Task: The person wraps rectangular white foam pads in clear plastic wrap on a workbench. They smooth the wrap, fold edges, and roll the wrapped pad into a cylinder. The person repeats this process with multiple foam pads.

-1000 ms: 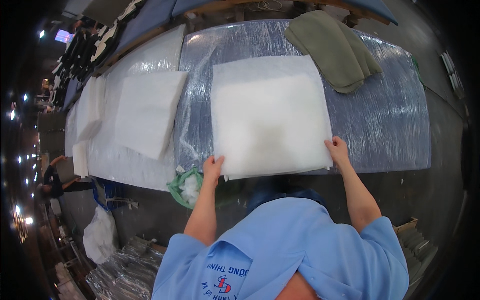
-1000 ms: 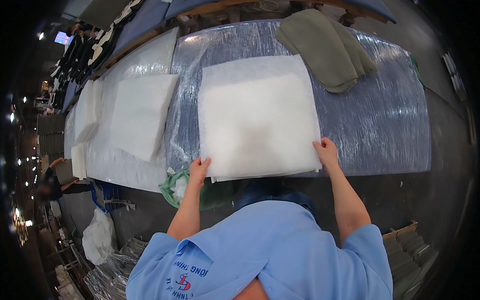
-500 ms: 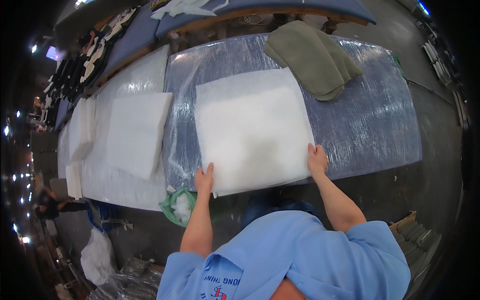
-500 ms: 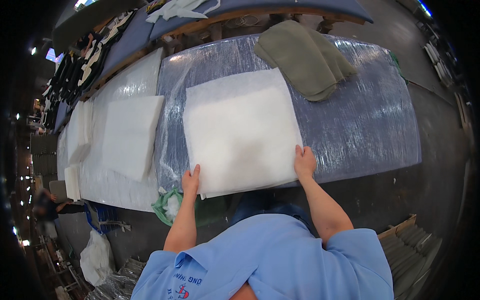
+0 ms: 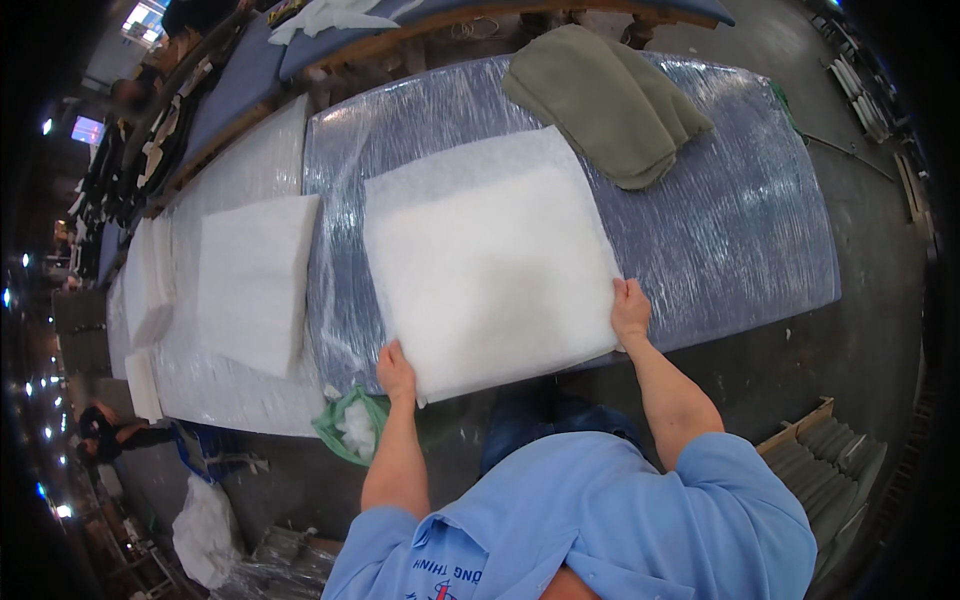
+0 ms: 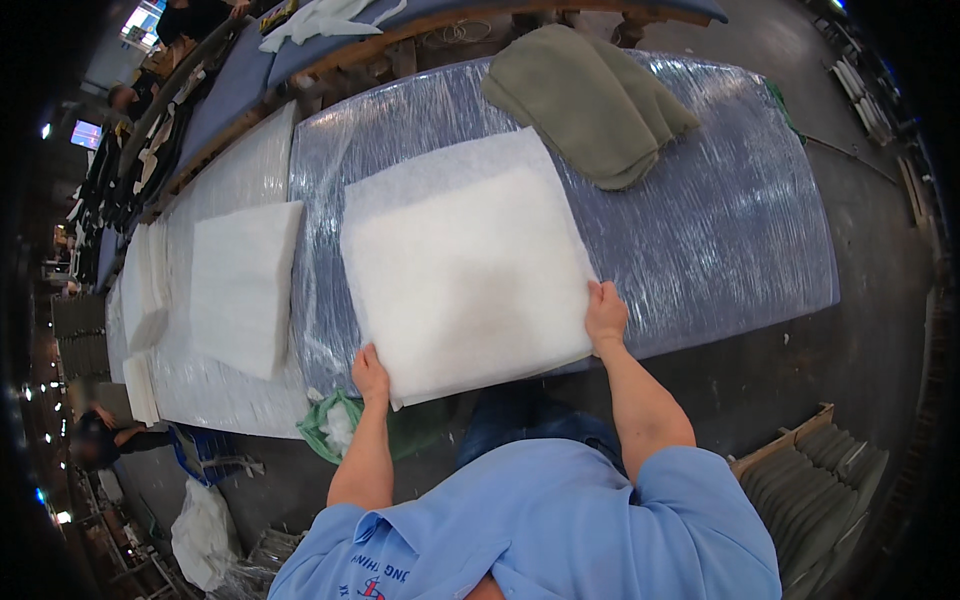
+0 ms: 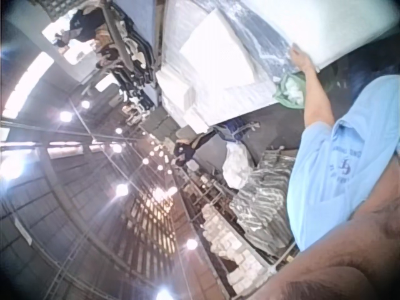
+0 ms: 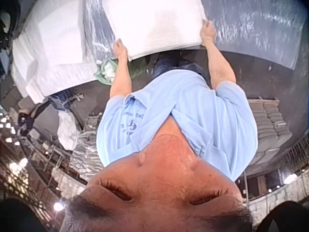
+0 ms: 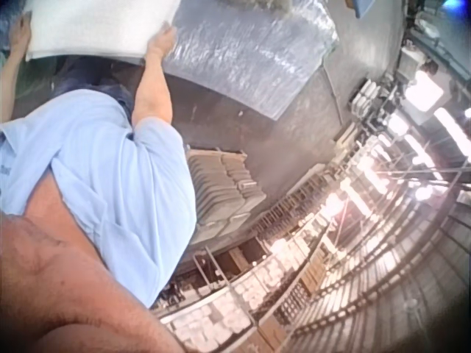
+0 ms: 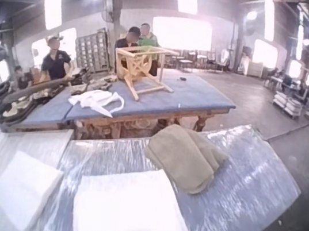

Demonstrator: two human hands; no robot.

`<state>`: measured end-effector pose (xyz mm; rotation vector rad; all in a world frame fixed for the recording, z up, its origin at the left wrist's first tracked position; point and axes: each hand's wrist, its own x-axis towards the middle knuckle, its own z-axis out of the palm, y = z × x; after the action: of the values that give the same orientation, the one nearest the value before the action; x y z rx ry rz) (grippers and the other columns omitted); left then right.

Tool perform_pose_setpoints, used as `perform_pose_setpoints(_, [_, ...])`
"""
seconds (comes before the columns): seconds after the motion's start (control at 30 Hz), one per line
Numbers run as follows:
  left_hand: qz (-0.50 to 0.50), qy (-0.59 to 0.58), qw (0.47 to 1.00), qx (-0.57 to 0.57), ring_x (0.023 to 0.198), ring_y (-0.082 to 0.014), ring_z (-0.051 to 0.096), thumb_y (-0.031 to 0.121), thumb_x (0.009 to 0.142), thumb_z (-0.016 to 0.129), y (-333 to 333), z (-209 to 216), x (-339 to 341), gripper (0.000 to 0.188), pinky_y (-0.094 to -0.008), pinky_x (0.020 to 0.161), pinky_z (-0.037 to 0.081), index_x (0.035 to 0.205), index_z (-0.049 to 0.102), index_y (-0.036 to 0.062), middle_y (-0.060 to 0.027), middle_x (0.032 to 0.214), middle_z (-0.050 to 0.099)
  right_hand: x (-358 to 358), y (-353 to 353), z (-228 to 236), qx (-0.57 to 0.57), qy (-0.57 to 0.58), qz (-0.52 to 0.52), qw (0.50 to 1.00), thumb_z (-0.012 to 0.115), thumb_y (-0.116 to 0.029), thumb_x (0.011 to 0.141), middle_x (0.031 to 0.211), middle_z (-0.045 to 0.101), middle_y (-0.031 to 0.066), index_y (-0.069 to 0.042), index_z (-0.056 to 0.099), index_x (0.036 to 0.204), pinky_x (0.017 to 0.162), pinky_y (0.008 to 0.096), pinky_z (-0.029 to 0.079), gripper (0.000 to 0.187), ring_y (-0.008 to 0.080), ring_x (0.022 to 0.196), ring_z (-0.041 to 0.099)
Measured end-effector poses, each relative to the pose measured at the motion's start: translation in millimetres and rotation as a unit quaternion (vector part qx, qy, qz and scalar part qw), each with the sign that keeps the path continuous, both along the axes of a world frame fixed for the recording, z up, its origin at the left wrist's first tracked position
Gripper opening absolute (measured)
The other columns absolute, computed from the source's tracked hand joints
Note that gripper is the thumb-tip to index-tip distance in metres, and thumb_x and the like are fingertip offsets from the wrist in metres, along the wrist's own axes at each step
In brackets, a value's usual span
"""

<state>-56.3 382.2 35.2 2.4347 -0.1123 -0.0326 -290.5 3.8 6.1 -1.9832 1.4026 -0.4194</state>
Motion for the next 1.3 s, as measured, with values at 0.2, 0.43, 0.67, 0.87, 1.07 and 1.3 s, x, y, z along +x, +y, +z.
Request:
perform_pose_setpoints(0.2, [0.002, 0.090, 0.996, -0.011, 0.074, -0.0304, 0.062, 0.040, 0.105, 0.059, 7, 4, 5, 0.043, -0.0441, 0.073, 0.050, 0.093, 0.066, -0.0012, -0.0174, 0.079, 0.066, -5, -9, 0, 0.049, 0.026, 0.034, 0.998, 0.056, -0.045, 0.106, 0.088, 0.069, 0.0247, -0.002, 0.063, 0.095, 0.078, 0.0533, 0.049, 0.045, 0.0467, 0.087, 0.066])
perform_pose_setpoints(0.43, [0.031, 0.318, 0.935, -0.155, 0.065, -0.0109, 0.058, 0.051, 0.101, 0.066, -13, 20, 80, 0.050, -0.0293, 0.055, 0.044, 0.102, 0.073, 0.0009, -0.0026, 0.081, 0.068, 49, -51, 35, 0.048, 0.007, 0.047, 0.998, 0.055, -0.052, 0.105, 0.098, 0.073, 0.0223, -0.003, 0.064, 0.100, 0.085, 0.0532, 0.050, 0.050, 0.0450, 0.098, 0.068])
perform_pose_setpoints(0.67, [0.017, 0.088, 0.995, 0.041, 0.081, -0.0419, 0.063, 0.047, 0.101, 0.064, -65, 5, 117, 0.048, -0.0496, 0.077, 0.048, 0.094, 0.065, -0.0005, -0.0215, 0.085, 0.068, 100, -48, 20, 0.035, 0.026, 0.026, 0.999, 0.055, -0.049, 0.106, 0.088, 0.069, 0.0209, -0.004, 0.056, 0.096, 0.080, 0.0517, 0.048, 0.046, 0.0425, 0.086, 0.066])
perform_pose_setpoints(0.87, [0.020, 0.037, 0.999, 0.006, 0.079, -0.0412, 0.062, 0.034, 0.105, 0.058, -62, -6, 109, 0.039, -0.0491, 0.074, 0.047, 0.090, 0.062, -0.0020, -0.0240, 0.084, 0.066, 93, -55, 0, 0.014, -0.060, -0.034, 0.998, 0.060, -0.039, 0.106, 0.078, 0.063, 0.0175, -0.003, 0.056, 0.091, 0.072, 0.0448, 0.048, 0.039, 0.0340, 0.072, 0.058])
perform_pose_setpoints(1.07, [0.031, 0.069, 0.997, -0.030, 0.076, -0.0292, 0.060, 0.034, 0.107, 0.056, -59, -8, 112, 0.039, -0.0436, 0.074, 0.047, 0.091, 0.065, -0.0005, -0.0167, 0.080, 0.063, 92, -63, -13, 0.012, -0.076, -0.072, 0.994, 0.064, -0.032, 0.105, 0.073, 0.059, 0.0108, -0.001, 0.059, 0.086, 0.068, 0.0395, 0.045, 0.037, 0.0194, 0.069, 0.052])
perform_pose_setpoints(1.3, [0.096, 0.302, 0.920, -0.229, 0.091, -0.0178, 0.062, 0.050, 0.107, 0.058, -60, 11, 159, 0.055, -0.0335, 0.084, 0.049, 0.110, 0.072, -0.0034, -0.0079, 0.098, 0.070, 124, -96, 25, 0.111, -0.039, 0.027, 0.993, 0.063, -0.045, 0.103, 0.080, 0.068, 0.0110, -0.003, 0.067, 0.096, 0.075, 0.0389, 0.049, 0.043, 0.0203, 0.078, 0.063])
